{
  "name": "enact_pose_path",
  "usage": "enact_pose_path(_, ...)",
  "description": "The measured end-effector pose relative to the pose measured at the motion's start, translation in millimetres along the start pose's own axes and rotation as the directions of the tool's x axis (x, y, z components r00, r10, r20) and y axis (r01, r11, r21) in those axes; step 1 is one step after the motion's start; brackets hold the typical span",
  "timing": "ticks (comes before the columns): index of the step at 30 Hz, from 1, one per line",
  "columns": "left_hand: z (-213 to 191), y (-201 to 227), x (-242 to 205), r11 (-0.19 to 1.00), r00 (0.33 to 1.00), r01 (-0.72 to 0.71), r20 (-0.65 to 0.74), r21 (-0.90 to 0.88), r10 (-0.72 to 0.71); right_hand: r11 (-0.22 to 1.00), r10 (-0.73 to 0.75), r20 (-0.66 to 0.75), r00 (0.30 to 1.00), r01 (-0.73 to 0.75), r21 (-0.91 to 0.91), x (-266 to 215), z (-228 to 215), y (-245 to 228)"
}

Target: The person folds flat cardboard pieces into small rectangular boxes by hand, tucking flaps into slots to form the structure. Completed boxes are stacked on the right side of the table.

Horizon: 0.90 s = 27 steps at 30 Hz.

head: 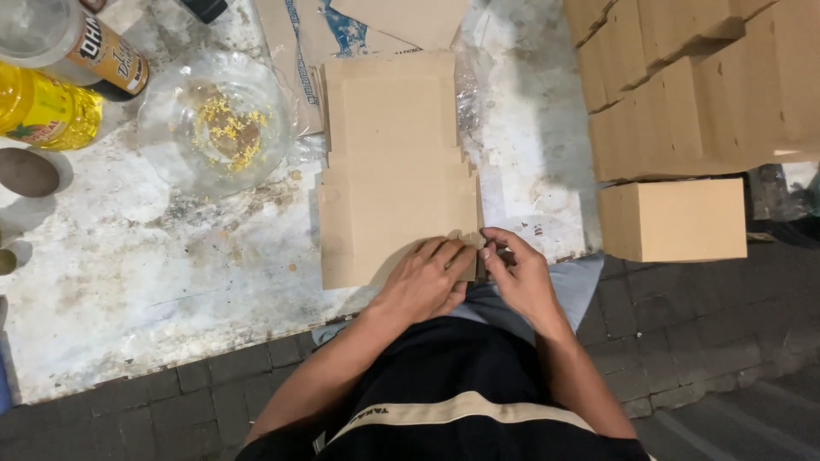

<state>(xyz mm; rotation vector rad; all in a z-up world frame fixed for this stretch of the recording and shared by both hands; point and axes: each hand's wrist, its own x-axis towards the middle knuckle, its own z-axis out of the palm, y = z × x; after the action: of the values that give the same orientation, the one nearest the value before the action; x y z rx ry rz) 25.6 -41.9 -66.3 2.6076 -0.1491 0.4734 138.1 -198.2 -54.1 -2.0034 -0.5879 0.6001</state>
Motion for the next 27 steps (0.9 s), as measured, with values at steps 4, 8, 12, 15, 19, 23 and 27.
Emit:
enact_pose_path(4, -3.2, 24.0, -3.6, 0.983, 0.980, 0.180, -0.077, -0.025, -0.182, 0.999, 0.004, -0.017, 1.000, -0.004, 0.034, 2.1, 1.4, 24.9)
enact_pose_path(8, -8.7, 28.6, -3.8, 0.957, 0.955, 0.287, -0.058, -0.051, -0.289, 0.999, 0.005, 0.026, 1.000, -0.006, 0.039, 9.6, -0.7, 15.2)
enact_pose_path(12, -4.7, 24.2, -4.3, 0.924, 0.917, 0.371, -0.118, -0.094, -0.380, 0.999, -0.013, 0.061, 0.998, 0.016, -0.045, 27.6, -1.3, 9.3)
enact_pose_path(15, -12.7, 21.2, -3.5, 0.883, 0.907, 0.408, -0.006, -0.231, -0.421, 0.998, 0.041, 0.080, 0.996, -0.045, 0.046, 28.9, 3.8, 30.5)
enact_pose_path(19, -26.5, 25.5, 8.0, 0.861, 0.906, 0.407, 0.018, -0.305, -0.422, 1.000, -0.014, 0.049, 0.999, 0.014, -0.004, 30.0, 9.4, 46.9)
enact_pose_path(23, -24.2, 18.1, 20.3, 0.715, 0.812, 0.557, 0.095, -0.423, -0.577, 0.998, -0.036, 0.019, 0.999, 0.035, 0.045, 27.0, 14.9, 37.3)
enact_pose_path(27, -21.5, 7.4, 21.7, 0.557, 0.731, 0.655, 0.243, -0.510, -0.638, 0.992, -0.024, -0.015, 1.000, 0.026, 0.124, 26.5, 12.6, 17.5)
